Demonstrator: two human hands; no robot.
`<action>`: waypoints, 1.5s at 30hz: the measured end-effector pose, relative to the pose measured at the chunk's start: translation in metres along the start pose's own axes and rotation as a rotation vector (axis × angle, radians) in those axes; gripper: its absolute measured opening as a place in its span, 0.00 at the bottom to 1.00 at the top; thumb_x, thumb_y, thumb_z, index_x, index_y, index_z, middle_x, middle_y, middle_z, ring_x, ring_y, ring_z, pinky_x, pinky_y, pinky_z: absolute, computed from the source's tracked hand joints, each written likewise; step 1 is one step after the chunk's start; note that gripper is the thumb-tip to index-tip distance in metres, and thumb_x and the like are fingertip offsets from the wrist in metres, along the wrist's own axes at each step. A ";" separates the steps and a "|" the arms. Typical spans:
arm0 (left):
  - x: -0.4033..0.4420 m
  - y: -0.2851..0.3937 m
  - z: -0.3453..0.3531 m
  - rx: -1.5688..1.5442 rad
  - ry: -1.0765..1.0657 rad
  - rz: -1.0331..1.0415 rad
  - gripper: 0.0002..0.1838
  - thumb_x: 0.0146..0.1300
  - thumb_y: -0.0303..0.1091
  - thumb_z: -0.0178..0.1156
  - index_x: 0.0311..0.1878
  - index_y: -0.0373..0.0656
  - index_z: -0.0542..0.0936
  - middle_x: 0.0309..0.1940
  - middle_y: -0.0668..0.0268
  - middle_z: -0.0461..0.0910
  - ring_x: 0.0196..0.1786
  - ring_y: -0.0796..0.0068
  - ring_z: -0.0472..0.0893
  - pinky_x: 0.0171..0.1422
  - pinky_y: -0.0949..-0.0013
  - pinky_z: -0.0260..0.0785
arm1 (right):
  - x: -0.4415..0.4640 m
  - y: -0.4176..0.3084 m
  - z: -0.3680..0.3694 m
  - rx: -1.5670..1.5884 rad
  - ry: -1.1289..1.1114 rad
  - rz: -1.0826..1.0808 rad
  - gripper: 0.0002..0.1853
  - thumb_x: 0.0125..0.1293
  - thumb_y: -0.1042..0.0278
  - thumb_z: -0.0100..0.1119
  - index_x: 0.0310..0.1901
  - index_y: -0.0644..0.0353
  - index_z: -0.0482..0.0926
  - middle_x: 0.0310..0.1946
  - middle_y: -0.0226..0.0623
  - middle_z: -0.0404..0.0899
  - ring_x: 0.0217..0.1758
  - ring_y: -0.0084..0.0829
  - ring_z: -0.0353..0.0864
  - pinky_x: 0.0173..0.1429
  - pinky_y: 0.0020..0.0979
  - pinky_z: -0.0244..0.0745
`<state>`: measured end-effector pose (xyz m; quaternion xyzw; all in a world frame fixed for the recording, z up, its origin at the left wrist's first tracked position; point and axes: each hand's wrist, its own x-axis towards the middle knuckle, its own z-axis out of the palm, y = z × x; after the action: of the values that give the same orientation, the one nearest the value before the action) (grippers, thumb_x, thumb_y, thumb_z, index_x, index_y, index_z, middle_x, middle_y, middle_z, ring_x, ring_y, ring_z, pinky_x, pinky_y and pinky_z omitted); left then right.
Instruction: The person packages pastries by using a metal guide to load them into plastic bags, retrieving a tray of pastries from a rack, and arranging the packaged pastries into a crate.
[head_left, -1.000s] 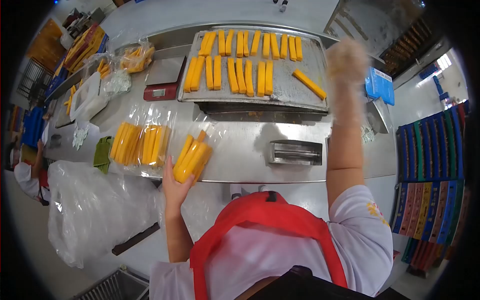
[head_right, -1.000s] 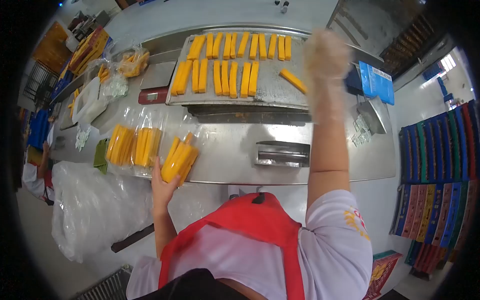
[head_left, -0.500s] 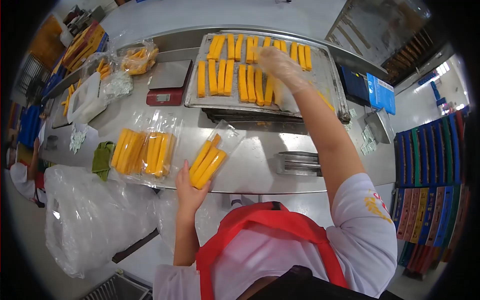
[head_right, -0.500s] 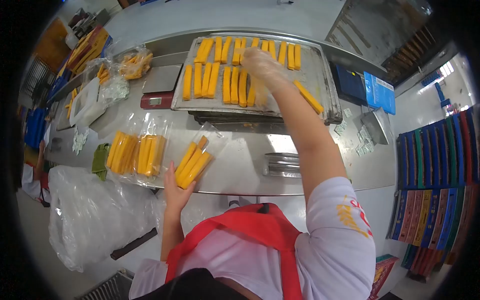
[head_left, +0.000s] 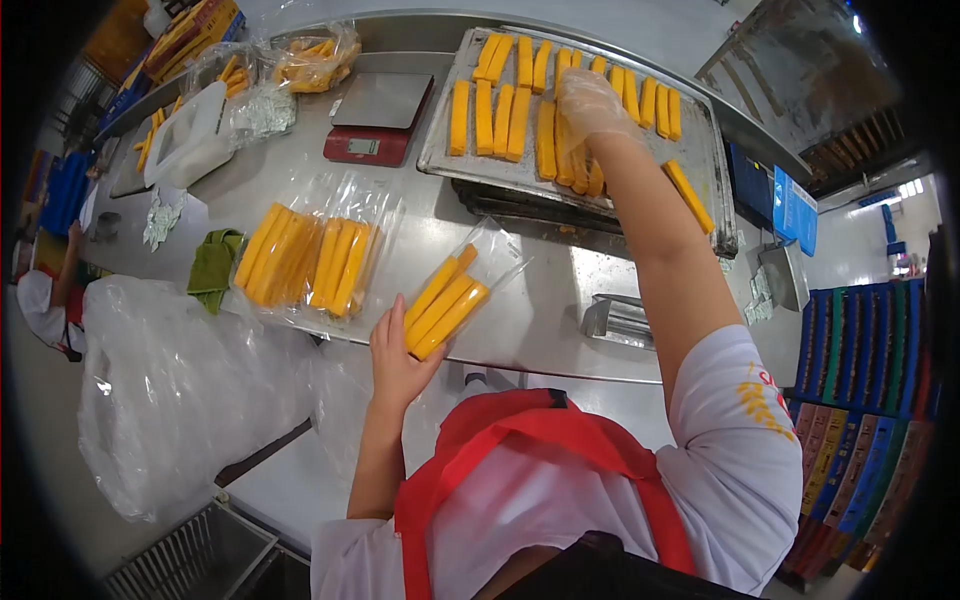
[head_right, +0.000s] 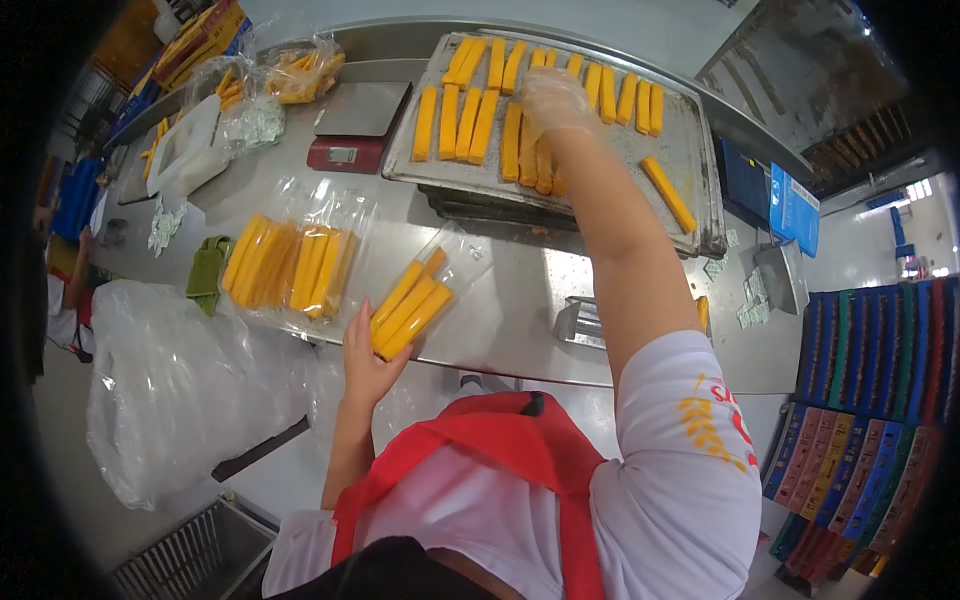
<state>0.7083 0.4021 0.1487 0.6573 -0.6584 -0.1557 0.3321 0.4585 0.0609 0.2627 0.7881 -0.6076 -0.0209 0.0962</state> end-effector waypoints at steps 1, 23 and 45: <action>0.001 0.000 0.000 -0.004 -0.002 -0.004 0.47 0.42 0.39 0.68 0.65 0.39 0.55 0.52 0.52 0.66 0.55 0.53 0.65 0.60 0.55 0.56 | 0.002 0.001 0.005 0.004 -0.009 -0.045 0.14 0.49 0.71 0.63 0.40 0.63 0.78 0.46 0.43 0.75 0.53 0.39 0.73 0.56 0.31 0.70; 0.001 0.000 -0.004 -0.024 -0.040 0.000 0.47 0.40 0.37 0.69 0.65 0.38 0.56 0.53 0.51 0.66 0.56 0.52 0.65 0.60 0.55 0.55 | -0.034 0.010 -0.017 0.113 -0.003 0.020 0.31 0.39 0.69 0.72 0.50 0.60 0.74 0.49 0.42 0.73 0.55 0.41 0.71 0.59 0.31 0.69; 0.000 -0.001 -0.004 0.020 -0.068 0.020 0.49 0.39 0.36 0.70 0.65 0.35 0.55 0.51 0.49 0.67 0.54 0.51 0.67 0.59 0.56 0.59 | 0.084 0.045 0.033 0.073 -0.097 0.179 0.15 0.50 0.64 0.59 0.41 0.55 0.81 0.47 0.37 0.77 0.51 0.36 0.76 0.54 0.32 0.72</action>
<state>0.7112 0.4035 0.1511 0.6484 -0.6772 -0.1679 0.3046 0.4322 -0.0347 0.2455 0.7317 -0.6799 -0.0281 0.0396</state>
